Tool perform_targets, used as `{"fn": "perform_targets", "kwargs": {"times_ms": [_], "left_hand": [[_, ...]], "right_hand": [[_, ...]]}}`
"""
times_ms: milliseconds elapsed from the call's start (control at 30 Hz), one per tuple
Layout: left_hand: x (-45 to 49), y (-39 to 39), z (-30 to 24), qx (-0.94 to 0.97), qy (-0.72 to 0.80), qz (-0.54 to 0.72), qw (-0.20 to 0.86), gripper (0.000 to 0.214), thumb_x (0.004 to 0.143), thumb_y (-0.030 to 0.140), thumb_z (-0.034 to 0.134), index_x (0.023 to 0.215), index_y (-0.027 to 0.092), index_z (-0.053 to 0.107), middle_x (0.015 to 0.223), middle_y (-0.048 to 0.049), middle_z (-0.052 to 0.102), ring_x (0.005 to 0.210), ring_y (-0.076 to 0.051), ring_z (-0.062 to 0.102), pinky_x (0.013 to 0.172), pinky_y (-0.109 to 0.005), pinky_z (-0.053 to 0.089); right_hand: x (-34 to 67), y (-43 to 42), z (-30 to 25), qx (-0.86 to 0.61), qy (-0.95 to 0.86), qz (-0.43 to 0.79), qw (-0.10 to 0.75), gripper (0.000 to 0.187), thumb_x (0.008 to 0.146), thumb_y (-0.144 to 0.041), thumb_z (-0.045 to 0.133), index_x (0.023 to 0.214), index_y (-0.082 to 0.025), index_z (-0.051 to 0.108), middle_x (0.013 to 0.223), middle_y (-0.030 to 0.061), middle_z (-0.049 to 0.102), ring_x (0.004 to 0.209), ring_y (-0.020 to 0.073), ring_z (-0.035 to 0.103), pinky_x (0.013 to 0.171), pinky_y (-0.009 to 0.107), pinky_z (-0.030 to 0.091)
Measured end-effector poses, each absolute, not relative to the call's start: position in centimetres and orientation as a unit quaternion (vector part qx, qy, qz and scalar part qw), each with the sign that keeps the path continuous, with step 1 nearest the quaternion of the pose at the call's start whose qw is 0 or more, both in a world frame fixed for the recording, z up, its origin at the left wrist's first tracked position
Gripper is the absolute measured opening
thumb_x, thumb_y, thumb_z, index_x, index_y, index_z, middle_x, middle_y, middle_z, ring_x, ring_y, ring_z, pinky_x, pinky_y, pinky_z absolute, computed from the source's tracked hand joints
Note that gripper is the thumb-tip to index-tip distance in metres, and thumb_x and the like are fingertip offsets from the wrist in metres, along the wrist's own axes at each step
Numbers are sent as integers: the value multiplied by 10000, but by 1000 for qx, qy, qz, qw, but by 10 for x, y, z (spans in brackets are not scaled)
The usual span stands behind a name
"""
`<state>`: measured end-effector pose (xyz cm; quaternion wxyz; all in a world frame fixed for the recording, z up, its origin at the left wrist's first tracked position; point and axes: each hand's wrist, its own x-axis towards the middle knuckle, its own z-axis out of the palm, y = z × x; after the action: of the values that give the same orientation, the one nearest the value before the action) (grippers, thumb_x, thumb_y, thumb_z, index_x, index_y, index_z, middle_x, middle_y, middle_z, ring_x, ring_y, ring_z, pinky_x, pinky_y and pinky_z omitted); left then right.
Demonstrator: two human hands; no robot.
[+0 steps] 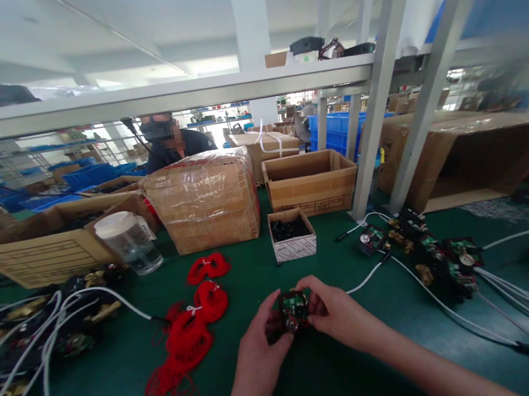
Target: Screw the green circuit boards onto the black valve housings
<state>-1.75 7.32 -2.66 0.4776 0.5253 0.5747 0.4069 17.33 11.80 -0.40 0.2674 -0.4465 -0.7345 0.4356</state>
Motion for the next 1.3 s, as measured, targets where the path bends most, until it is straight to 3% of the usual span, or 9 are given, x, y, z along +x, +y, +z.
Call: {"fn": "perform_targets", "kwargs": {"times_ms": [600, 1300], "left_hand": [[10, 71, -21, 496, 651, 416, 396, 688, 676, 172, 709, 1335, 201, 512, 1283, -104, 660, 1153, -284, 646, 1008, -417, 481], [8, 74, -36, 487, 625, 446, 415, 717, 660, 96, 676, 1344, 211, 497, 1204, -79, 684, 1067, -257, 676, 972, -400, 499]], "right_hand": [[169, 110, -13, -463, -704, 459, 281, 612, 677, 73, 579, 1179, -268, 500, 736, -88, 560, 662, 134, 595, 563, 203, 404], [169, 108, -22, -448, -675, 487, 326, 624, 688, 68, 526, 1215, -266, 529, 773, -72, 539, 699, 137, 556, 630, 232, 411]]}}
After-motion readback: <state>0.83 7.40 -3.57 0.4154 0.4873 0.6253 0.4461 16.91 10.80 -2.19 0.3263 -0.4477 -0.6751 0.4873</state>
